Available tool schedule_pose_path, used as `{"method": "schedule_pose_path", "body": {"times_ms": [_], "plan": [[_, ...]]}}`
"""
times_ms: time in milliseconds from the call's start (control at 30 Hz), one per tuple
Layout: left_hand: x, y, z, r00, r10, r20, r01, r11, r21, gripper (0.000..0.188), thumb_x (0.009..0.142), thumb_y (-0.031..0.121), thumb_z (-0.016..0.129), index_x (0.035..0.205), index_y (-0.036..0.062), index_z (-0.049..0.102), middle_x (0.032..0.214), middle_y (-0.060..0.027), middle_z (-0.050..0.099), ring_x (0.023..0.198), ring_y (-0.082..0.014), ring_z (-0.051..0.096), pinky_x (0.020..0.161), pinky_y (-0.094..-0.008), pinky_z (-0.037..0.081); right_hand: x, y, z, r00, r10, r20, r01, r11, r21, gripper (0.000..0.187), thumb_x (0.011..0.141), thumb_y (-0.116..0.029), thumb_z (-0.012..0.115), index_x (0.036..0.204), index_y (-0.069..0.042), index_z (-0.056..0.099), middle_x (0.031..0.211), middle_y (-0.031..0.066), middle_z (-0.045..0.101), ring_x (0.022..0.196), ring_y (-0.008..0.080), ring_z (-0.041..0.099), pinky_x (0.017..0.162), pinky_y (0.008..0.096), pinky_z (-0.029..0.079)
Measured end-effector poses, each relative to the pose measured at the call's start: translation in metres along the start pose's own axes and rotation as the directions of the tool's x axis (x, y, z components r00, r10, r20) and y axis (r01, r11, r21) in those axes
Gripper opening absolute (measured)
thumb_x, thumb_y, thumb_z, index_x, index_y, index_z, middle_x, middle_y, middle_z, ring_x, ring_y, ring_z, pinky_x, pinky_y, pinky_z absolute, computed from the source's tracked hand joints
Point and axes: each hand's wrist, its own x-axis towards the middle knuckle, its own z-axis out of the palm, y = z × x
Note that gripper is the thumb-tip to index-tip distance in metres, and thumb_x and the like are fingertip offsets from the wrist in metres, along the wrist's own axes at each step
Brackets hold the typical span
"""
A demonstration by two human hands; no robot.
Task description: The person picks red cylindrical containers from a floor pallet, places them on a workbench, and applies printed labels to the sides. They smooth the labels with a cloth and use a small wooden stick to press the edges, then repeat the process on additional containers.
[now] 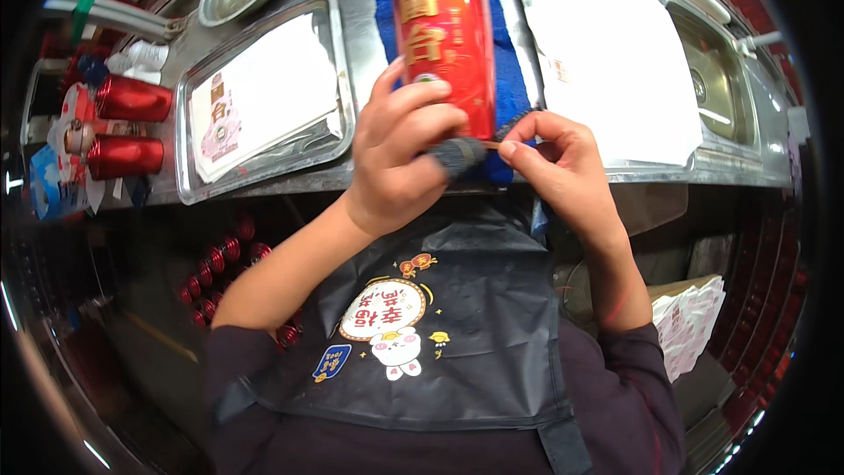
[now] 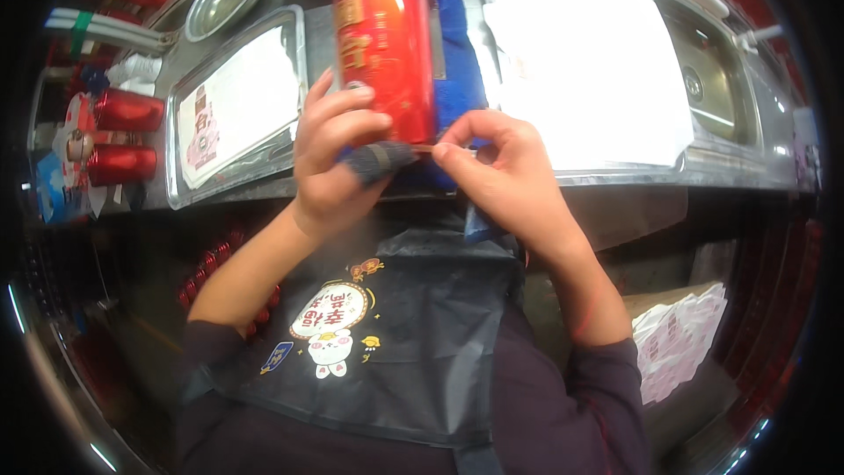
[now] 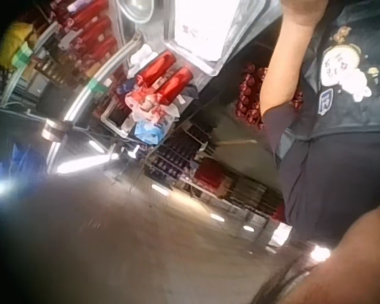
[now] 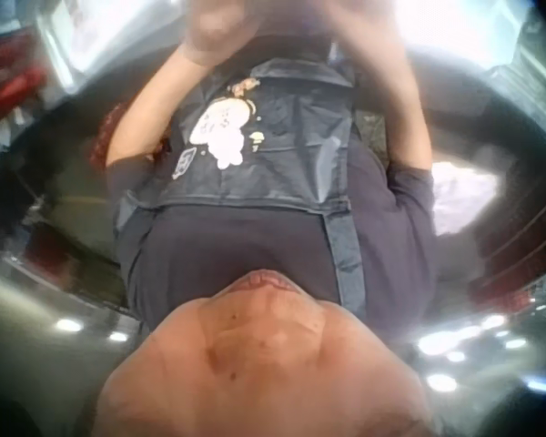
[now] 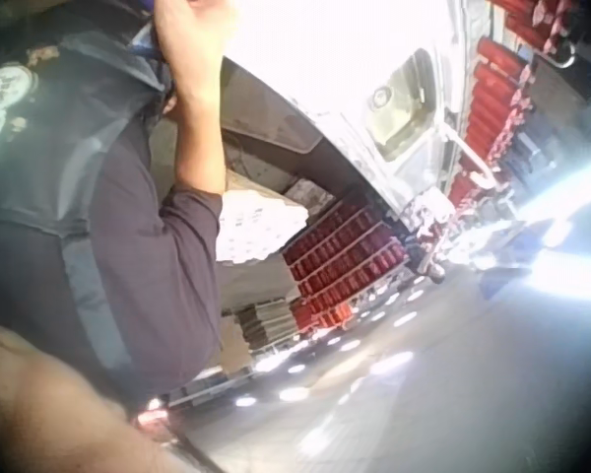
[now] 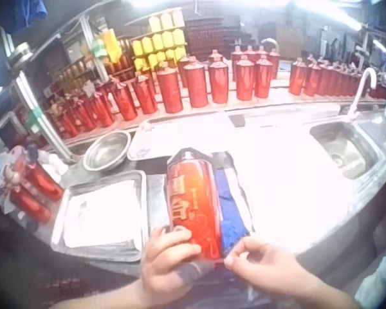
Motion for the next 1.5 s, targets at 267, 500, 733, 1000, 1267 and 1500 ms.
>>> {"method": "schedule_pose_path", "body": {"times_ms": [267,500,733,1000,1267,1500], "plan": [[-0.037,0.003,0.003,0.958,-0.238,-0.161,0.231,0.971,-0.061,0.053,0.071,0.006,0.089,0.118,0.0052,0.063,0.118,-0.0078,0.064,0.113,-0.0325,0.064,0.109,-0.0573,0.042,-0.014,-0.023,0.004,0.981,-0.186,-0.051,0.181,0.98,-0.085,0.01,0.088,-0.008,0.072,0.083,0.0,0.067,0.084,-0.0019,0.057,0.068,0.0006,0.05,0.06,0.0179,0.037],[-0.017,0.007,-0.008,0.987,-0.15,-0.056,0.15,0.989,0.003,0.029,0.064,0.007,0.085,0.09,0.0126,0.072,0.117,-0.0054,0.067,0.116,-0.0277,0.062,0.109,-0.0613,0.037,-0.007,-0.004,-0.003,0.993,-0.079,-0.089,0.074,0.996,-0.049,0.012,0.088,-0.009,0.072,0.082,0.0,0.066,0.08,-0.0047,0.057,0.067,-0.0006,0.048,0.059,0.0173,0.034],[0.008,-0.002,0.006,0.995,0.103,0.001,-0.103,0.994,0.029,0.019,0.056,0.014,0.072,0.067,0.011,0.056,0.108,-0.0041,0.069,0.108,-0.0276,0.063,0.105,-0.0607,0.043,0.003,0.006,0.001,0.999,0.006,-0.054,-0.004,0.999,0.038,0.012,0.089,-0.011,0.071,0.085,0.0,0.068,0.083,-0.0002,0.063,0.065,0.002,0.053,0.057,0.0192,0.041],[-0.036,0.005,0.004,0.941,-0.3,-0.156,0.274,0.947,-0.167,0.039,0.068,0.003,0.087,0.102,0.0125,0.07,0.116,-0.0054,0.067,0.116,-0.0316,0.064,0.11,-0.0611,0.037,-0.003,-0.007,0.007,0.991,-0.124,-0.039,0.122,0.991,-0.062,0.01,0.088,-0.009,0.073,0.085,-0.001,0.067,0.085,-0.0019,0.063,0.069,0.0008,0.052,0.06,0.0173,0.039],[-0.029,0.006,-0.008,0.978,-0.204,-0.042,0.203,0.979,-0.024,0.038,0.064,0.004,0.085,0.098,0.0139,0.071,0.122,-0.0056,0.067,0.12,-0.0304,0.061,0.114,-0.0611,0.031,-0.005,-0.002,0.003,0.996,-0.038,-0.085,0.039,0.999,0.014,0.011,0.089,-0.009,0.072,0.085,-0.001,0.067,0.083,-0.0033,0.061,0.067,0.0002,0.05,0.06,0.0173,0.038],[0.008,-0.001,0.005,0.993,0.103,0.057,-0.105,0.994,0.022,0.016,0.065,0.014,0.077,0.073,0.0109,0.064,0.115,-0.0043,0.069,0.114,-0.0287,0.061,0.105,-0.0604,0.042,-0.001,0.004,0.003,0.997,-0.019,-0.081,0.023,0.999,0.049,0.013,0.088,-0.011,0.073,0.085,0.001,0.068,0.082,-0.0003,0.063,0.064,0.0015,0.051,0.056,0.0196,0.04]]}}
